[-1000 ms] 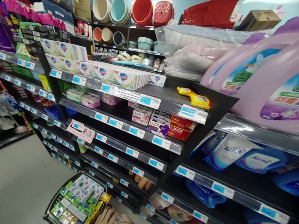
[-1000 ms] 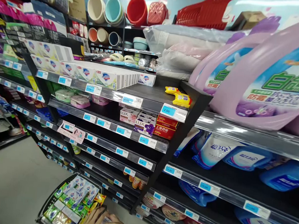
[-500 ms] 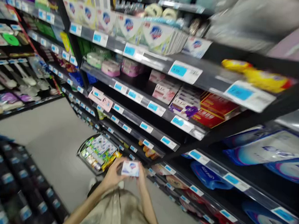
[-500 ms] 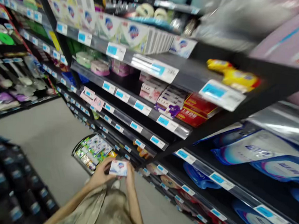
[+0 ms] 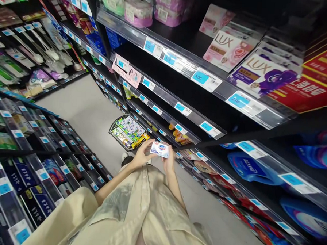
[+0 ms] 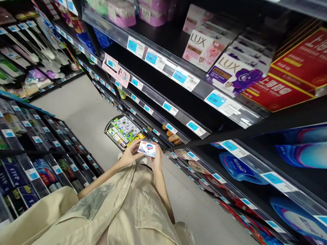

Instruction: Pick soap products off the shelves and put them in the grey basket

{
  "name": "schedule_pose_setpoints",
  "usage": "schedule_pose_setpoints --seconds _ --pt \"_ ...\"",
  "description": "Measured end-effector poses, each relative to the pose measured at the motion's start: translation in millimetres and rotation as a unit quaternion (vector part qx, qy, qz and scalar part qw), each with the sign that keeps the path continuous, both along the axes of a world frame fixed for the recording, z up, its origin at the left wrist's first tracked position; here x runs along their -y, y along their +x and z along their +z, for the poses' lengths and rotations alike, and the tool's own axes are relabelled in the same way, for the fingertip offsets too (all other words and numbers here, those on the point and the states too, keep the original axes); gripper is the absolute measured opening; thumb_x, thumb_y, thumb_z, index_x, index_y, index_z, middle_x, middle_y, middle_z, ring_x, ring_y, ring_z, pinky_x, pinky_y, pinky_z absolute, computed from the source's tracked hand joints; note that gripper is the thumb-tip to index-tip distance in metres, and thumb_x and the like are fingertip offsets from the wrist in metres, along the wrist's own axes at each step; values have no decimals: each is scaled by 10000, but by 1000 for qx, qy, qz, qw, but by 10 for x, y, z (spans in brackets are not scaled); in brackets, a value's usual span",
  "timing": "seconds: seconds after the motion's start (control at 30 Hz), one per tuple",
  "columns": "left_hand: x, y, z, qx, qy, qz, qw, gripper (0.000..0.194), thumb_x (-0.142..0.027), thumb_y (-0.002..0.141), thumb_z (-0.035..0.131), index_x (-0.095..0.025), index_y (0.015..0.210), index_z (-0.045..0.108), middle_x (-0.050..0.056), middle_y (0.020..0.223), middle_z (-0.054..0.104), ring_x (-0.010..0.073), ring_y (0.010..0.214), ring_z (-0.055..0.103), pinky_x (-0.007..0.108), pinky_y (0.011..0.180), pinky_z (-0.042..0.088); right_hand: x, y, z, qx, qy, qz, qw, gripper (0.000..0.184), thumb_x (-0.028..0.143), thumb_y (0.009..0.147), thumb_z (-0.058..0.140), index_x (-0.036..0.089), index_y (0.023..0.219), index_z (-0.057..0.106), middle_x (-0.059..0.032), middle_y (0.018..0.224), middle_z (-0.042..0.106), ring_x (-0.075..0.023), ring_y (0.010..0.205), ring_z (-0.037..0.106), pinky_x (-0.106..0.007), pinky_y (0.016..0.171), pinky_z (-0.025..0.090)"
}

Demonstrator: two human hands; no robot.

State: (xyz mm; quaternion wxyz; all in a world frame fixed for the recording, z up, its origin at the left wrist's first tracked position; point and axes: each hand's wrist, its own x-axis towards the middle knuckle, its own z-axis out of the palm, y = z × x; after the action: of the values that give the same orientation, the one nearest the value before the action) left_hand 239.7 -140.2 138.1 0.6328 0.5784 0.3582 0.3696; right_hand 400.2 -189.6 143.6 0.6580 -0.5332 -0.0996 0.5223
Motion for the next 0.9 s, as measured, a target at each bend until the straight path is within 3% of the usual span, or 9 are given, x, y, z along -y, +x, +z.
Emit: schedule_pose_setpoints --seconds 0.1,0.33,0.77,0.9 --pt "-17 -26 22 -4 8 9 1000 730 -521 796 907 -258 1422 638 165 1486 524 272 1188 665 383 930 630 -16 -20 -18 -3 -10 0 1000 639 742 785 731 155 1037 755 -15 756 740 -65 424 419 -201 356 240" --pt "-8 -49 128 -29 68 32 997 633 -506 795 912 -257 1332 688 147 1417 571 269 1188 649 377 905 634 -35 -46 -15 -12 -35 7 999 593 682 787 697 173 1089 721 -41 874 780 -166 639 651 -217 436 378" --pt "16 0 196 -97 168 13 981 657 -455 734 948 -232 1293 683 129 1324 582 240 1067 661 363 819 636 -36 42 -22 -42 -47 23 998 501 596 755 636 216 1075 693 -9 812 757 -150 548 592 -208 380 270" --pt "-1 35 251 -113 198 -6 974 625 -428 734 938 -228 1267 679 121 1314 586 221 1000 661 368 825 618 -26 67 -10 -57 -42 20 997 501 573 749 631 224 1104 690 -26 888 782 -156 572 616 -205 381 260"
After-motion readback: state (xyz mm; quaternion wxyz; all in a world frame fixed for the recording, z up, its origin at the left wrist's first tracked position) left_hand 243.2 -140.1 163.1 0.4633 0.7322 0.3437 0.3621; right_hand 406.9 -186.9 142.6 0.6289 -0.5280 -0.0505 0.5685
